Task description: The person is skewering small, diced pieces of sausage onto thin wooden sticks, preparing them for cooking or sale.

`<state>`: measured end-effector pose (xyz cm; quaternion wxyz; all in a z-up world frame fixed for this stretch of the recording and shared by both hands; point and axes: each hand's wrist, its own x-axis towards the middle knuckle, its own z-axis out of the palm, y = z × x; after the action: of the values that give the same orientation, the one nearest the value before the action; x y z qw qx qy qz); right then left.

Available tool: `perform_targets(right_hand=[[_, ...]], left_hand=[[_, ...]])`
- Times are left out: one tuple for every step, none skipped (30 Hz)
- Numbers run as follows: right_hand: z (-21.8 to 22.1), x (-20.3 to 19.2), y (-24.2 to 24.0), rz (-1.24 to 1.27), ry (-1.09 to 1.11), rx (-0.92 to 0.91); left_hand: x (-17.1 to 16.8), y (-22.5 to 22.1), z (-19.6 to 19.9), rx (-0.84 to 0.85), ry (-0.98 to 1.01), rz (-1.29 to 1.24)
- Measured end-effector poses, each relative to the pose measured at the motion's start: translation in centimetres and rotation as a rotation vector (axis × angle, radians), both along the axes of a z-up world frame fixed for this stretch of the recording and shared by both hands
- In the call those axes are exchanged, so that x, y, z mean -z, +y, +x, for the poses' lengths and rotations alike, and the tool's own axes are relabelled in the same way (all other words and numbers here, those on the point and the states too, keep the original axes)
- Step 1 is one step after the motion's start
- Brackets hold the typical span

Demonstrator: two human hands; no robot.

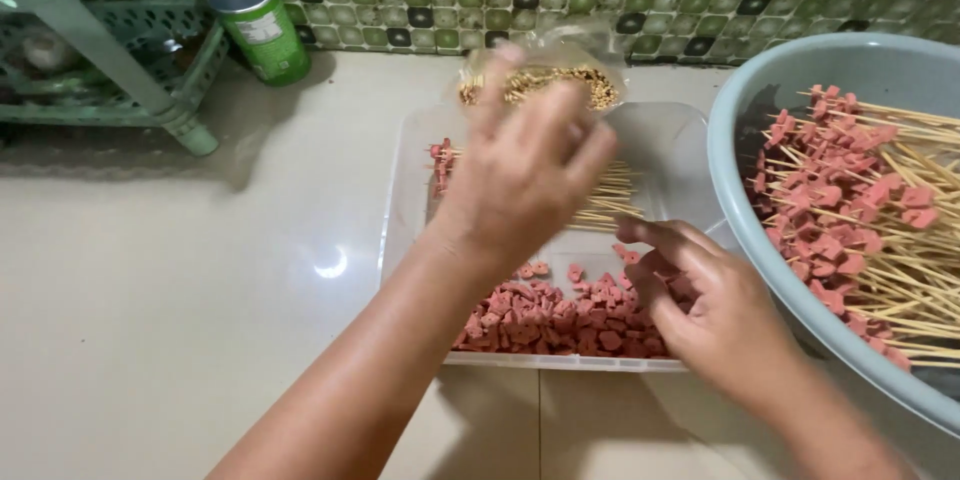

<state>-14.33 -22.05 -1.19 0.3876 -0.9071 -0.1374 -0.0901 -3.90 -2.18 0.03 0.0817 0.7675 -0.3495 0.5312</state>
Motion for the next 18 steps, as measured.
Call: perform_targets(right_hand=[[0.0,0.1,-0.1,-0.001,0.0,-0.005],[0.1,0.2,-0.2,0.011,0.06,0.03],[0.0,0.3,-0.4,0.023,0.12,0.069],[0.1,0.3,-0.5,0.022,0.121,0.067],[0.0,0.3,-0.6,-0.011,0.093,0.065],[0.0,0.3,-0.7,-0.044,0.064,0.062],[0.0,0.3,-0.8,-0.045,0.064,0.062],[0.0,0.4,-0.8,-0.039,0.059,0.056],[0.1,0.4,-0.8,-0.033,0.053,0.048],[0.1,0.5,-0.9,-0.034,0.053,0.046],[0.1,0.6,-1.0,-0.025,0.046,0.037],[0.2,0.6,-1.1,-0.016,0.038,0.029],[0.2,0.7,-1.2,-0.016,0.037,0.03],[0.2,0.8,-1.3,-0.006,0.028,0.024],[0.3,0.9,-1.4,0.004,0.019,0.016],[0.3,1.0,-1.5,0.005,0.017,0.017],[0.3,1.1,-1.6,0.015,0.01,0.009],[0.3,1.2,-1.7,0.024,0.002,0.001]], left_hand=[[0.2,-0.2,-0.7,-0.005,0.0,-0.001],[0.5,-0.4,-1.5,0.051,0.031,0.064],[0.8,-0.8,-2.2,0.111,0.063,0.129],[0.5,-1.0,-3.2,0.11,0.064,0.128],[0.1,-1.3,-4.3,0.156,0.096,0.152],[-0.2,-1.6,-5.3,0.203,0.127,0.175],[-0.7,-2.0,-6.2,0.202,0.128,0.175],[-1.1,-2.3,-7.0,0.293,0.143,0.159],[-1.5,-2.6,-7.9,0.381,0.159,0.142],[-1.6,-3.1,-8.4,0.379,0.159,0.141],[-1.8,-3.7,-9.0,0.416,0.123,0.087],[-1.9,-4.3,-9.5,0.453,0.087,0.034],[-2.4,-4.3,-10.0,0.454,0.086,0.035],[-2.9,-4.3,-10.6,0.533,0.146,-0.024],[-3.4,-4.3,-11.1,0.609,0.203,-0.082],[-3.5,-4.5,-11.2,0.61,0.202,-0.081],[-3.5,-4.7,-11.4,0.623,0.215,-0.126],[-3.6,-4.8,-11.6,0.637,0.228,-0.171]])
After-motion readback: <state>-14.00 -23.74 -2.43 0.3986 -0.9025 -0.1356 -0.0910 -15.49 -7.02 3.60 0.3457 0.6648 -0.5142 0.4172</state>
